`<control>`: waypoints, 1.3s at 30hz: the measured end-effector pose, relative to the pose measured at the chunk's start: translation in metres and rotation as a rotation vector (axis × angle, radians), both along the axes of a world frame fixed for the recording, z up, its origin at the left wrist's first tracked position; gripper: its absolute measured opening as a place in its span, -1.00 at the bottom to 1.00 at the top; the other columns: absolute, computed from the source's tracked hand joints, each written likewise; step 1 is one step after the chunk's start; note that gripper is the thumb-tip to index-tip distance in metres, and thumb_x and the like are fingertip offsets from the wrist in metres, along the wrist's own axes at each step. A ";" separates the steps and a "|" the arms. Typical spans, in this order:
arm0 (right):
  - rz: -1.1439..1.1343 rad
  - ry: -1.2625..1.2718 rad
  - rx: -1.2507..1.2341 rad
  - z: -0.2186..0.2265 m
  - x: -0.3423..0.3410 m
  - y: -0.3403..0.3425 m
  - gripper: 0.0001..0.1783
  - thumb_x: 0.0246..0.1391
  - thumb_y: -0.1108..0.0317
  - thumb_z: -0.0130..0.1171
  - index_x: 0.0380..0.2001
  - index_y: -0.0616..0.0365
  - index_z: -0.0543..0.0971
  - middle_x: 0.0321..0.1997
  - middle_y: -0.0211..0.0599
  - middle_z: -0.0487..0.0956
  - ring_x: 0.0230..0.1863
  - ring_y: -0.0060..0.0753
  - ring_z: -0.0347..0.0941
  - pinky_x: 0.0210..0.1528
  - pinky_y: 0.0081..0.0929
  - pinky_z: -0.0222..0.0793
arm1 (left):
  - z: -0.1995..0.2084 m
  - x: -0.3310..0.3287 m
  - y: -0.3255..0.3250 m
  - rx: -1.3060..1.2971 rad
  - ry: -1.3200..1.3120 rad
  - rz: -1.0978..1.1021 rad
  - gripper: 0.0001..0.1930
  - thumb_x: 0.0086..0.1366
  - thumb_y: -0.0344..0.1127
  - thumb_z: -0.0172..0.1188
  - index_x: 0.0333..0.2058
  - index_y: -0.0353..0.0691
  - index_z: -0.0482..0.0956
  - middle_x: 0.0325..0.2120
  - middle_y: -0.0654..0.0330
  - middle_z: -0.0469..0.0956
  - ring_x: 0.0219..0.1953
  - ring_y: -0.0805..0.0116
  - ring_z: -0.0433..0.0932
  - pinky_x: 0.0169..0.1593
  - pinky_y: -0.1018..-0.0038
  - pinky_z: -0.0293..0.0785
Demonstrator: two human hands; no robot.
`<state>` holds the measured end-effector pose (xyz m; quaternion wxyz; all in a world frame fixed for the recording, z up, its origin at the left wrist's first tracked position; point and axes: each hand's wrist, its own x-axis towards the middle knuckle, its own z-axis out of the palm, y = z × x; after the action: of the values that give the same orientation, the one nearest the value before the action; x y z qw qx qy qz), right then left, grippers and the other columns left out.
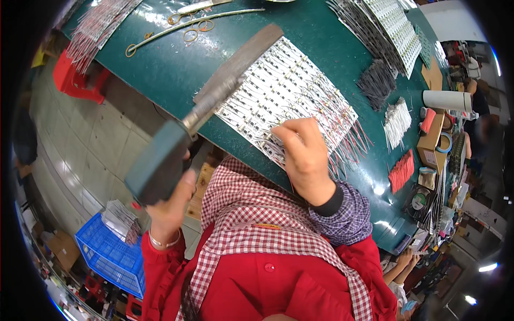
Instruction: The person solders wires onto an LED array using a soldering iron.
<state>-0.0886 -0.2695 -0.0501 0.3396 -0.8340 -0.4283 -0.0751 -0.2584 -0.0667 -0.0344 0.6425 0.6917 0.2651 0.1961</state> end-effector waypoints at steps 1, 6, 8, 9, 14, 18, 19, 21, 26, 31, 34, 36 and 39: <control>-0.025 0.013 0.009 0.009 0.006 0.000 -0.66 -0.19 0.68 0.15 -0.25 0.21 0.57 -0.26 -0.18 0.53 -0.22 -0.10 0.47 -0.18 -0.26 0.42 | 0.006 0.016 0.003 -0.120 -0.008 0.047 -0.46 0.21 -0.60 0.20 0.20 -0.42 0.37 -0.08 0.02 0.60 -0.58 0.57 0.42 -0.53 0.64 0.34; 0.030 -0.020 0.047 -0.003 0.048 -0.007 -0.73 -0.14 0.64 0.11 -0.29 0.19 0.52 -0.23 -0.16 0.54 -0.17 -0.06 0.47 -0.13 -0.24 0.42 | -0.005 0.095 0.042 -0.244 -0.253 0.009 -0.57 0.16 -0.53 0.28 0.03 -0.44 0.50 -0.18 0.06 0.62 -0.24 0.30 0.62 -0.10 0.37 0.55; 0.084 -0.014 -0.016 -0.017 0.054 -0.013 -0.76 -0.07 0.59 0.06 -0.25 0.18 0.49 -0.22 -0.17 0.53 -0.13 -0.08 0.46 -0.08 -0.27 0.41 | -0.014 0.118 0.050 -0.254 -0.277 -0.057 -0.54 0.13 -0.52 0.29 0.04 -0.44 0.49 -0.16 0.03 0.63 -0.09 0.21 0.62 0.03 0.30 0.53; 0.065 -0.018 -0.030 -0.018 0.050 -0.015 -0.77 -0.04 0.54 0.04 -0.23 0.18 0.47 -0.21 -0.19 0.53 -0.10 -0.10 0.45 -0.06 -0.28 0.40 | -0.017 0.127 0.050 -0.313 -0.277 -0.089 -0.54 0.13 -0.53 0.29 0.04 -0.44 0.49 -0.15 0.02 0.63 -0.08 0.19 0.62 0.03 0.30 0.53; 0.007 -0.058 0.006 -0.026 0.044 -0.020 -0.74 -0.03 0.51 0.06 -0.20 0.19 0.46 -0.15 -0.19 0.52 -0.06 -0.17 0.49 -0.01 -0.33 0.46 | -0.031 0.140 0.049 -0.290 -0.174 -0.163 -0.51 0.11 -0.53 0.28 0.06 -0.44 0.49 -0.15 0.01 0.65 -0.02 0.17 0.61 0.20 0.31 0.38; 0.006 -0.057 0.009 -0.026 0.044 -0.020 -0.71 0.01 0.53 0.08 -0.14 0.19 0.48 -0.07 -0.18 0.56 -0.03 -0.15 0.53 -0.01 -0.35 0.51 | -0.031 0.134 0.049 -0.279 -0.181 -0.130 -0.49 0.11 -0.54 0.25 0.09 -0.45 0.45 -0.15 -0.03 0.63 0.02 0.13 0.59 0.23 0.27 0.34; 0.017 -0.056 0.009 -0.028 0.044 -0.020 -0.70 0.00 0.53 0.09 -0.14 0.20 0.48 -0.06 -0.17 0.56 -0.01 -0.14 0.52 0.00 -0.35 0.51 | -0.031 0.136 0.046 -0.275 -0.180 -0.155 -0.49 0.11 -0.54 0.25 0.09 -0.45 0.45 -0.15 -0.03 0.63 0.02 0.13 0.59 0.23 0.27 0.34; 0.028 -0.036 0.002 -0.025 0.042 -0.023 -0.68 -0.03 0.54 0.11 -0.12 0.23 0.48 -0.04 -0.15 0.56 0.05 -0.13 0.51 0.02 -0.34 0.54 | -0.029 0.137 0.039 -0.258 -0.179 -0.110 -0.66 0.13 -0.59 0.20 -0.07 -0.50 0.48 -0.14 -0.10 0.58 0.04 0.03 0.58 0.32 0.16 0.33; 0.044 -0.017 0.014 -0.020 0.038 -0.029 -0.65 -0.03 0.55 0.12 -0.10 0.24 0.50 0.01 -0.16 0.56 0.12 -0.14 0.50 0.04 -0.36 0.55 | -0.027 0.132 0.038 -0.263 -0.188 -0.128 -0.56 0.08 -0.54 0.25 -0.01 -0.45 0.48 -0.14 -0.09 0.61 0.00 0.10 0.58 0.24 0.22 0.35; 0.021 -0.010 -0.011 -0.016 0.032 -0.040 -0.68 -0.03 0.55 0.12 -0.12 0.25 0.51 -0.03 -0.19 0.56 0.11 -0.19 0.50 0.05 -0.40 0.53 | -0.025 0.130 0.025 -0.260 -0.175 -0.146 -0.59 0.09 -0.56 0.23 -0.04 -0.47 0.49 -0.16 -0.09 0.61 0.02 0.05 0.59 0.27 0.17 0.35; 0.021 -0.011 -0.042 -0.014 0.025 -0.058 -0.67 -0.04 0.53 0.14 -0.13 0.26 0.51 -0.04 -0.18 0.55 0.11 -0.19 0.49 0.05 -0.41 0.52 | -0.027 0.121 0.009 -0.265 -0.181 -0.147 -0.62 0.10 -0.57 0.22 -0.05 -0.48 0.50 -0.16 -0.11 0.60 0.02 -0.02 0.59 0.29 0.09 0.35; 0.015 0.043 -0.089 -0.013 0.017 -0.075 -0.64 -0.04 0.53 0.13 -0.10 0.25 0.51 0.00 -0.18 0.56 0.13 -0.18 0.48 0.06 -0.41 0.52 | -0.026 0.115 -0.006 -0.293 -0.184 -0.154 -0.57 0.09 -0.58 0.22 -0.01 -0.49 0.47 -0.16 -0.10 0.60 0.02 -0.03 0.59 0.28 0.07 0.36; -0.017 0.078 -0.097 -0.014 0.005 -0.098 -0.66 0.01 0.51 0.13 -0.07 0.23 0.53 0.04 -0.19 0.57 0.14 -0.18 0.49 0.04 -0.40 0.53 | -0.030 0.107 -0.025 -0.312 -0.177 -0.173 -0.51 0.10 -0.58 0.21 0.06 -0.49 0.42 -0.16 -0.10 0.60 0.03 -0.03 0.59 0.28 0.07 0.37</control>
<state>-0.0837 -0.3674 -0.0646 0.3147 -0.8552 -0.4110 -0.0247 -0.1517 -0.0915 -0.0642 0.7772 0.5839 0.1742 0.1570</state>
